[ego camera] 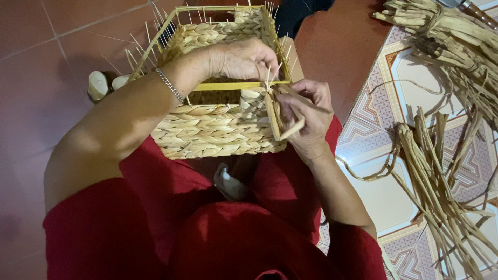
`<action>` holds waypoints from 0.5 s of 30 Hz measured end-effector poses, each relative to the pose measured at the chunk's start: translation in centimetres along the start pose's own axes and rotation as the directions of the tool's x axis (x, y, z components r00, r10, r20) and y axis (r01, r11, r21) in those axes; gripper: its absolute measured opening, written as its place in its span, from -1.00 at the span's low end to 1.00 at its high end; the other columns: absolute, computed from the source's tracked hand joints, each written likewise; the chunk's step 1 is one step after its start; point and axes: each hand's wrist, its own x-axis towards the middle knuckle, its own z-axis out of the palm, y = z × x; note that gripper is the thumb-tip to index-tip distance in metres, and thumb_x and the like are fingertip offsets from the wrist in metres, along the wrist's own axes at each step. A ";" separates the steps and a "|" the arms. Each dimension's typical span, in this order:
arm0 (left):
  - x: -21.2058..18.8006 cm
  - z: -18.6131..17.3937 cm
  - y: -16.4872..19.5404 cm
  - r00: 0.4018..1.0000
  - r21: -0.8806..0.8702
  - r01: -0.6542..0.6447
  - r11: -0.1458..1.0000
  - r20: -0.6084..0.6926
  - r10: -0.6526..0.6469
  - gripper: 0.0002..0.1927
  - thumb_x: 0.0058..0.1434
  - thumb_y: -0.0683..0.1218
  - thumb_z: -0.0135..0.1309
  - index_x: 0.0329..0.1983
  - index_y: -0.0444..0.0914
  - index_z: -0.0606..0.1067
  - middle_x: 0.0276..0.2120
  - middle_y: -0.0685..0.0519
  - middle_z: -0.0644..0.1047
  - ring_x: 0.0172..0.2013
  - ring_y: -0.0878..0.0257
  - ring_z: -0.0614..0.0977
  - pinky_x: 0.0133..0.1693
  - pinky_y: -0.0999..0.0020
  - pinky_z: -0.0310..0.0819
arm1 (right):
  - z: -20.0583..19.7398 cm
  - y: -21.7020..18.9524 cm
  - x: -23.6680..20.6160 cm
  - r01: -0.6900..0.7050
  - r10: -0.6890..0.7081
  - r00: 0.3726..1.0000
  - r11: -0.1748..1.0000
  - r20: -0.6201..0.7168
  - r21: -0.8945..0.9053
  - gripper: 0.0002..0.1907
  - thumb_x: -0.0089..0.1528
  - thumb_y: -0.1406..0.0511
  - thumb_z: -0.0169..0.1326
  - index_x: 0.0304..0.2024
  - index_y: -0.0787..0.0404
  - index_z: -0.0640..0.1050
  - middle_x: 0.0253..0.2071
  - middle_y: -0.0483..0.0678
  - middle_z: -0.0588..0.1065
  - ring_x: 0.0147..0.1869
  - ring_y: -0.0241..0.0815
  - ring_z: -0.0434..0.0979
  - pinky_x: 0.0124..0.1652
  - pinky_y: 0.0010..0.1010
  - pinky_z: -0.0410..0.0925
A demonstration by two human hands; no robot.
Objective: The person sits on the floor weaving a water hyacinth basket. They tuck and weave strands of dried fiber around the basket rim and bamboo stakes, rotate the basket to work different sides, and use a small knife to trim excess fiber ends from the woven surface.
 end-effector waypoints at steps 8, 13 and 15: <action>1.1 -1.3 4.4 0.854 0.062 0.520 0.852 -0.061 -0.517 -0.68 0.35 -0.08 -0.04 -0.26 -0.46 0.56 -0.44 -0.18 0.54 -0.52 0.07 0.56 -0.39 0.06 0.54 | -0.7 0.7 -1.5 0.018 -0.016 1.000 0.996 -0.022 0.090 -0.60 0.19 0.48 0.23 0.06 0.25 0.46 0.08 0.09 0.50 0.10 -0.06 0.54 0.06 -0.30 0.44; 2.3 -1.3 4.3 0.814 0.309 0.579 0.754 -0.260 -0.519 -0.47 0.23 -0.21 -0.09 0.24 -0.55 0.22 -0.19 -0.34 0.56 -0.32 -0.11 0.71 -0.17 0.05 0.60 | -0.8 0.6 -1.5 0.072 -0.072 0.997 0.997 -0.010 0.012 -0.50 0.15 0.48 0.30 0.13 0.29 0.48 0.07 0.16 0.43 0.13 0.01 0.50 0.11 -0.24 0.42; 3.4 -0.7 3.4 0.830 0.374 0.549 0.747 -0.348 -0.436 -0.47 0.19 -0.19 -0.04 0.20 -0.54 0.25 -0.13 -0.40 0.53 -0.16 -0.17 0.64 -0.10 0.04 0.54 | -0.5 0.5 -1.6 0.058 -0.057 0.998 0.998 -0.028 0.013 -0.52 0.16 0.48 0.35 0.12 0.25 0.51 0.08 0.17 0.40 0.11 0.00 0.49 0.08 -0.28 0.43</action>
